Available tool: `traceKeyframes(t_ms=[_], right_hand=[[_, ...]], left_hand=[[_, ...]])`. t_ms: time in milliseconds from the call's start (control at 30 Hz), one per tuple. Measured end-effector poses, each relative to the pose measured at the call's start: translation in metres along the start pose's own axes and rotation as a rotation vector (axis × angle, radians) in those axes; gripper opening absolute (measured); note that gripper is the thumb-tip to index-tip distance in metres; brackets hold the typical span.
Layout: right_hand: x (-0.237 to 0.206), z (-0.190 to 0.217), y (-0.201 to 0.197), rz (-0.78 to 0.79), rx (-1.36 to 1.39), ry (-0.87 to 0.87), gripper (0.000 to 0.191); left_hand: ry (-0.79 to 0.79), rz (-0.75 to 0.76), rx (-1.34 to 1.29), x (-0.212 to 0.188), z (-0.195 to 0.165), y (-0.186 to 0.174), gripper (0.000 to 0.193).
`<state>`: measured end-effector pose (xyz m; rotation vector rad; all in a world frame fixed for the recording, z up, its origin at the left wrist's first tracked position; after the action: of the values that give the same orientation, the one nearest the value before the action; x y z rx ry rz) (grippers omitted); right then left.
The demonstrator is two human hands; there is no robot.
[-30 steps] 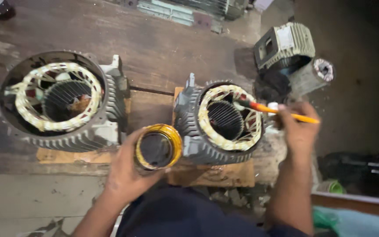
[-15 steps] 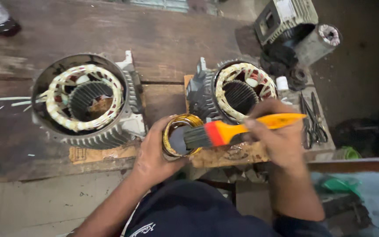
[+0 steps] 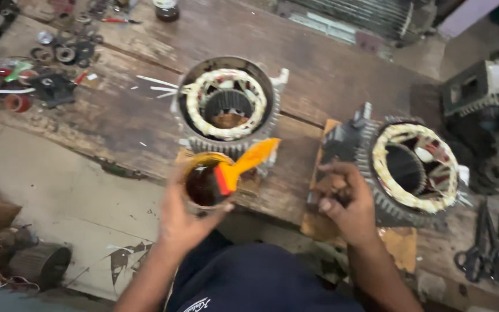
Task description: The person holds a can of dark varnish in one hand and uses a paint brush to coat the copper windings inside electric motor stator housings. They dip the brush into the can and brush the windings on one motor, then move to another motor housing and continue brushing its windings.
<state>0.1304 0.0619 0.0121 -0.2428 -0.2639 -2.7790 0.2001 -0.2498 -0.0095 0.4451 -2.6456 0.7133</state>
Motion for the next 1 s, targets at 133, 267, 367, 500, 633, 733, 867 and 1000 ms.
traceKeyframes(t_ms=[133,267,367,500,633,733,867,1000], right_hand=[[0.013,-0.049,0.021,-0.154,-0.202,-0.005,0.050],[0.040,-0.089,0.057,-0.401,-0.457,-0.131,0.041],[0.064,-0.110,0.081,-0.553,-0.462,-0.225,0.034],[0.084,-0.129,0.107,-0.679,-0.524,-0.221,0.032],[0.087,-0.138,0.129,-0.745,-0.571,-0.205,0.033],[0.085,-0.139,0.140,-0.770,-0.593,-0.211,0.035],[0.089,-0.139,0.150,-0.794,-0.654,-0.207,0.037],[0.099,-0.147,0.157,-0.792,-0.640,-0.201,0.044]], left_hand=[[0.008,-0.250,0.292,0.034,0.072,-0.080,0.100],[-0.050,-0.335,0.468,0.096,0.157,-0.152,0.101],[-0.048,-0.325,0.581,0.149,0.212,-0.189,0.104],[-0.167,-0.273,0.433,0.194,0.258,-0.209,0.100],[-0.217,-0.199,0.320,0.214,0.287,-0.219,0.099],[-0.216,-0.152,0.259,0.227,0.299,-0.222,0.101],[-0.209,-0.208,0.325,0.230,0.301,-0.226,0.099],[-0.369,-0.259,0.514,0.222,0.311,-0.222,0.109]])
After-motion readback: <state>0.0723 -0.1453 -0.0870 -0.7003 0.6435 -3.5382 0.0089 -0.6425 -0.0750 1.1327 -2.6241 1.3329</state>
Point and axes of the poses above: each hand's wrist, its own x-axis towards the middle knuckle, its own y-axis out of the palm, z = x × y, the point moved 3 cm from there along x, towards the middle knuckle, and after that the axes turned 12 degrees about x, right-handed, at the moved point
